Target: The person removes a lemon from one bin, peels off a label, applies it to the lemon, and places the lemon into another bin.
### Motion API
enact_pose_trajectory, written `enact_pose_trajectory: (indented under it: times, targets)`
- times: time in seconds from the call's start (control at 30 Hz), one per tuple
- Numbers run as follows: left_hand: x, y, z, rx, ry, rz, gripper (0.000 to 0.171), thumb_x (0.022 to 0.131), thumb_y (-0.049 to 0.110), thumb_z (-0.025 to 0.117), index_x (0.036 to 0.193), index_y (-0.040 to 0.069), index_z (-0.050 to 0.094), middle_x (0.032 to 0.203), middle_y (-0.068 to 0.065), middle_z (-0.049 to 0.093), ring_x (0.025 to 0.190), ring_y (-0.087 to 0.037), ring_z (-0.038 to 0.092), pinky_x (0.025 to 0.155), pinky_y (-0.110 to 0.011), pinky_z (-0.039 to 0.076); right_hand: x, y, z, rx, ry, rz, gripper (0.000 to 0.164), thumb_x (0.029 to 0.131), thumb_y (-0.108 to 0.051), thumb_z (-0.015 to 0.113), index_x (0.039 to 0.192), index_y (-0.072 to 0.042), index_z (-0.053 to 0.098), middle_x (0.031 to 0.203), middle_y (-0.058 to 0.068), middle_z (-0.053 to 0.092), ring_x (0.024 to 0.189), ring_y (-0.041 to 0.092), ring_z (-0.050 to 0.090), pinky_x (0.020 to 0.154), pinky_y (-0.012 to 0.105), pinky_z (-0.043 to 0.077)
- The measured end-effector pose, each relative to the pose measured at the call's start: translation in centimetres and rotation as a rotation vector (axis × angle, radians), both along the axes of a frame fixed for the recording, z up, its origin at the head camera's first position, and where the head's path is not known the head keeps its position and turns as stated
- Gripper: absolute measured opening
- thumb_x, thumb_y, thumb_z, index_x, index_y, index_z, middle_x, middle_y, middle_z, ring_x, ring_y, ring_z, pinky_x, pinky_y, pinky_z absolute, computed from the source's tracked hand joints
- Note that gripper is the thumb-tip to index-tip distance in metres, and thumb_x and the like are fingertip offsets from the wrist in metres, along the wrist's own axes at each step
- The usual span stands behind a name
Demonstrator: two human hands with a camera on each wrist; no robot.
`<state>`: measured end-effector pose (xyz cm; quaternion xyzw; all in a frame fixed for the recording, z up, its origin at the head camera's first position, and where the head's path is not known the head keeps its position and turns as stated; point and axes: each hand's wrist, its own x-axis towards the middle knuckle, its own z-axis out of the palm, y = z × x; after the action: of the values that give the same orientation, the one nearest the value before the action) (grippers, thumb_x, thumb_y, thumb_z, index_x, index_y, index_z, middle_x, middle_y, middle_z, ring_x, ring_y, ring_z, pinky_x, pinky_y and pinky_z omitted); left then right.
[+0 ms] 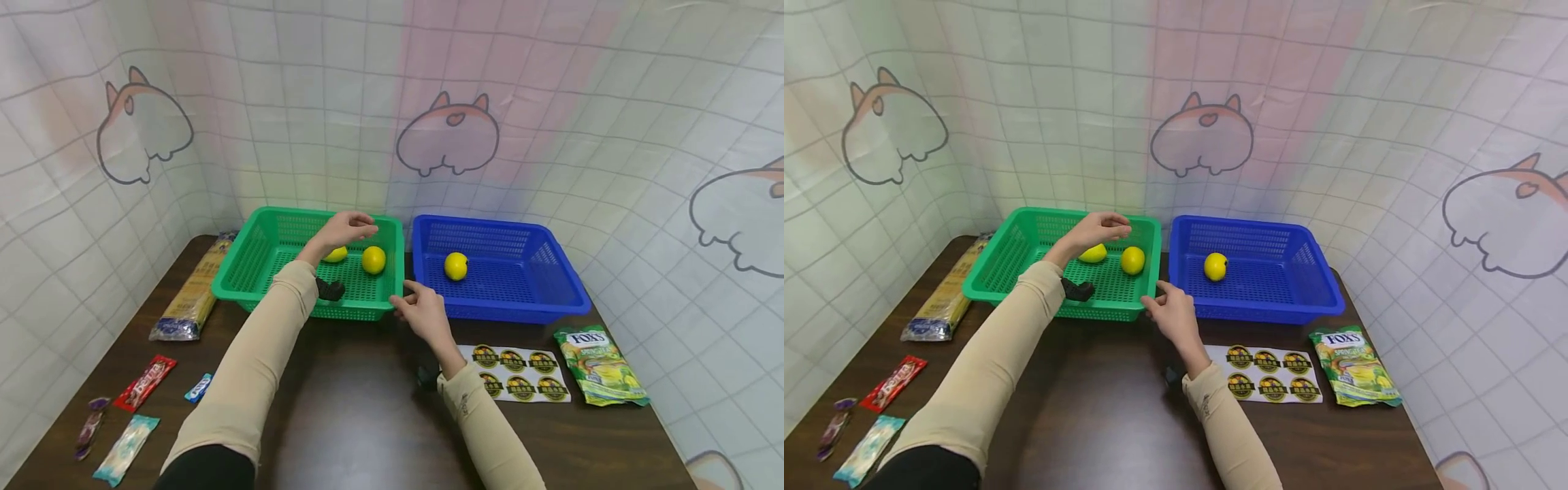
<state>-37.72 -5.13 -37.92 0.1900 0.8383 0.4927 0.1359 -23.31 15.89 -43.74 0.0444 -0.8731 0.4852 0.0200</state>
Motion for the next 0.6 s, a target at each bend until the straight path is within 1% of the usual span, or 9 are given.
enact_pose_trajectory:
  times: [0.07, 0.13, 0.2, 0.27, 0.33, 0.37, 0.43, 0.53, 0.6]
  targets:
    - [-0.6, 0.2, -0.5, -0.028, 0.02, 0.042, 0.056, 0.101, 0.037, 0.056, 0.145, 0.005, 0.047, 0.144, -0.019, 0.054, 0.13, -0.035, 0.053, 0.111, -0.049, 0.045, 0.0, 0.0, 0.0, 0.007, -0.006, 0.001, 0.057, 0.094, -0.025, 0.069, 0.142, 0.0, 0.051, 0.095, 0.019, 0.078, 0.079, 0.035, 0.076, 0.066, 0.034, 0.063]
    - [-1.2, 0.5, -1.2, -0.083, 0.045, 0.072, 0.057, 0.1, 0.039, 0.057, 0.145, 0.005, 0.047, 0.146, -0.018, 0.053, 0.132, -0.035, 0.051, 0.11, -0.05, 0.045, 0.0, 0.0, 0.1, 0.016, -0.004, 0.005, 0.056, 0.094, -0.025, 0.069, 0.141, 0.0, 0.052, 0.094, 0.018, 0.078, 0.077, 0.032, 0.076, 0.066, 0.034, 0.062]
    - [-1.6, 0.8, -1.9, -0.133, 0.06, 0.087, 0.057, 0.1, 0.038, 0.057, 0.145, 0.005, 0.047, 0.146, -0.018, 0.053, 0.135, -0.035, 0.05, 0.112, -0.049, 0.044, 0.1, 0.0, 0.1, 0.024, 0.004, 0.017, 0.056, 0.095, -0.025, 0.068, 0.141, 0.001, 0.052, 0.094, 0.018, 0.078, 0.076, 0.032, 0.076, 0.065, 0.033, 0.062]
    - [-1.9, 1.1, -2.6, -0.168, 0.045, 0.084, 0.057, 0.1, 0.037, 0.057, 0.146, 0.005, 0.047, 0.147, -0.018, 0.053, 0.136, -0.035, 0.049, 0.114, -0.049, 0.043, 0.2, -0.1, 0.2, 0.033, 0.013, 0.027, 0.055, 0.095, -0.024, 0.067, 0.141, 0.002, 0.051, 0.093, 0.018, 0.078, 0.076, 0.031, 0.076, 0.065, 0.033, 0.062]
    - [-2.3, 1.4, -3.2, -0.215, 0.02, 0.055, 0.06, 0.099, 0.038, 0.058, 0.147, 0.005, 0.044, 0.149, -0.017, 0.05, 0.138, -0.035, 0.047, 0.114, -0.049, 0.042, 0.2, -0.1, 0.2, 0.038, 0.018, 0.031, 0.056, 0.095, -0.024, 0.067, 0.141, 0.003, 0.051, 0.093, 0.018, 0.078, 0.077, 0.033, 0.075, 0.065, 0.033, 0.062]
    - [-2.4, 1.6, -3.4, -0.242, 0.009, 0.031, 0.061, 0.099, 0.038, 0.058, 0.148, 0.005, 0.043, 0.151, -0.018, 0.048, 0.139, -0.035, 0.046, 0.115, -0.049, 0.042, 0.2, -0.1, 0.2, 0.04, 0.022, 0.03, 0.056, 0.095, -0.024, 0.067, 0.141, 0.003, 0.051, 0.093, 0.018, 0.078, 0.078, 0.033, 0.075, 0.064, 0.032, 0.062]
    - [-3.0, 1.9, -4.2, -0.291, 0.006, -0.034, 0.067, 0.098, 0.043, 0.058, 0.15, 0.005, 0.039, 0.153, -0.019, 0.046, 0.139, -0.037, 0.046, 0.112, -0.048, 0.045, 0.2, 0.0, 0.2, 0.039, 0.021, 0.021, 0.055, 0.095, -0.024, 0.068, 0.141, 0.002, 0.051, 0.093, 0.018, 0.078, 0.078, 0.034, 0.075, 0.064, 0.032, 0.062]
    - [-3.2, 2.3, -4.5, -0.375, -0.017, -0.119, 0.07, 0.099, 0.042, 0.056, 0.154, 0.007, 0.032, 0.159, -0.019, 0.037, 0.145, -0.037, 0.039, 0.116, -0.05, 0.041, 0.2, 0.0, 0.2, 0.046, 0.022, 0.008, 0.054, 0.095, -0.024, 0.068, 0.14, 0.002, 0.053, 0.092, 0.017, 0.078, 0.079, 0.034, 0.075, 0.063, 0.031, 0.061]
    - [-3.1, 2.6, -4.5, -0.417, -0.029, -0.141, 0.069, 0.101, 0.039, 0.054, 0.156, 0.007, 0.029, 0.161, -0.019, 0.033, 0.148, -0.038, 0.033, 0.119, -0.051, 0.036, 0.2, 0.1, 0.3, 0.043, 0.023, 0.008, 0.053, 0.095, -0.023, 0.068, 0.14, 0.002, 0.053, 0.091, 0.017, 0.078, 0.079, 0.034, 0.075, 0.063, 0.032, 0.061]
